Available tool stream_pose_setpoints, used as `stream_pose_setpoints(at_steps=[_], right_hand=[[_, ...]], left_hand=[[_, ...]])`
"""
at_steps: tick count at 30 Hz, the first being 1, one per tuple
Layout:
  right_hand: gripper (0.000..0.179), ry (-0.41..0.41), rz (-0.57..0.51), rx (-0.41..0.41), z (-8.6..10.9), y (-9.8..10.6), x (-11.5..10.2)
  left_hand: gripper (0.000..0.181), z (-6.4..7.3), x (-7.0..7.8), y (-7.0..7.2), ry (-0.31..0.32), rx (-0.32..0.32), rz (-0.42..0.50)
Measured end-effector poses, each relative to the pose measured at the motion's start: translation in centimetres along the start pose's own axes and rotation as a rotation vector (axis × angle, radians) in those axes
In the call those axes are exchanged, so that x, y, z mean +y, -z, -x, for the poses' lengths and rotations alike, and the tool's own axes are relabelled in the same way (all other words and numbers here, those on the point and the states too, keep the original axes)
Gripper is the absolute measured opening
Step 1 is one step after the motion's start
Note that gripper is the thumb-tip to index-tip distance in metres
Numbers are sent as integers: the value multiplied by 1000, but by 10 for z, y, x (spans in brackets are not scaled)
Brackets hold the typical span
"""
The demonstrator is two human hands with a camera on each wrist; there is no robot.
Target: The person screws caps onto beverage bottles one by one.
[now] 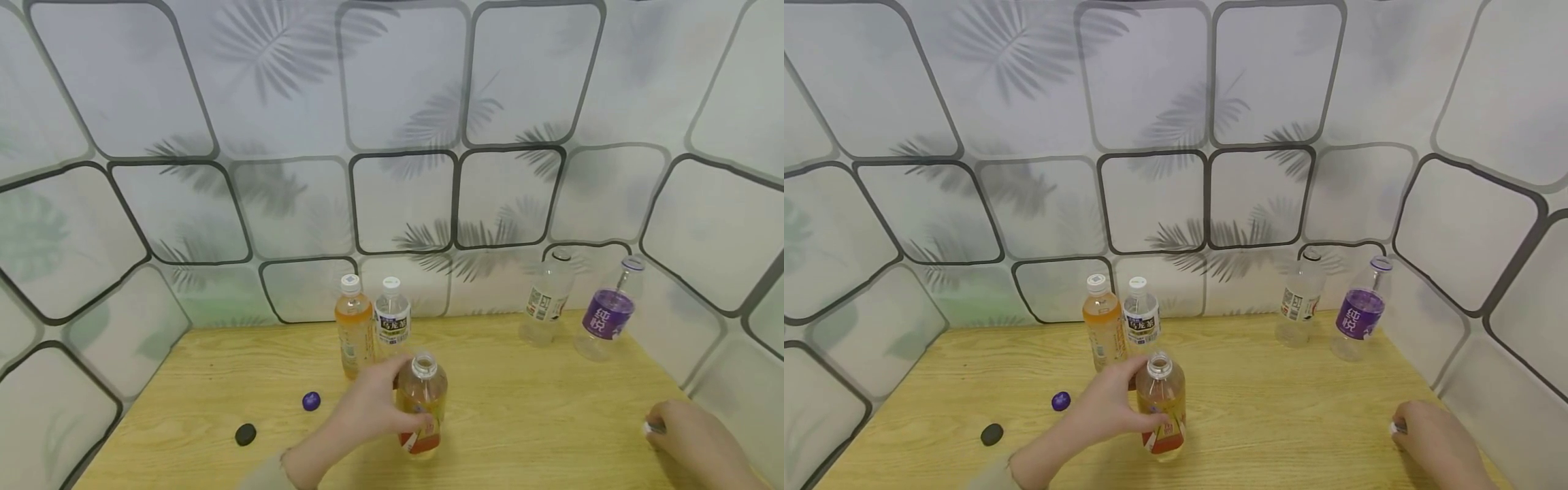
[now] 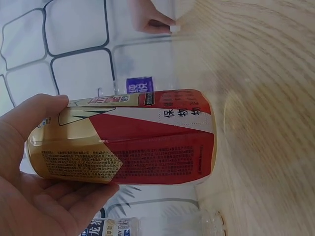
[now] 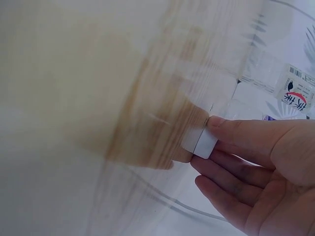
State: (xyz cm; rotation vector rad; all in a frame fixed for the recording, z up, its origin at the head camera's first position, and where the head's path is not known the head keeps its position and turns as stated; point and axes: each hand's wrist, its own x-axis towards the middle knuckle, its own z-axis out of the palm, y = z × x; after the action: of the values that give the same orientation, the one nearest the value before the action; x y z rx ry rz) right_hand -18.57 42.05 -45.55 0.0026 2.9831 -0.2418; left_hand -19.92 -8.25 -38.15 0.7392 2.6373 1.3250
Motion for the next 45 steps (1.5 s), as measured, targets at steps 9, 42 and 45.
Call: stream_pose_setpoints(at_steps=[9,42,45], right_hand=[[20,4,3,11,0,-1,1],[18,-24,1,-12,0,1,-3],[15,-33,-12,-21,0,1,-3]], left_hand=[[68,-1,-2,-9,-33,5,-27],[72,-2,-13,-18,2,-66,44],[73,-4,-14,-18,4,-78,38]])
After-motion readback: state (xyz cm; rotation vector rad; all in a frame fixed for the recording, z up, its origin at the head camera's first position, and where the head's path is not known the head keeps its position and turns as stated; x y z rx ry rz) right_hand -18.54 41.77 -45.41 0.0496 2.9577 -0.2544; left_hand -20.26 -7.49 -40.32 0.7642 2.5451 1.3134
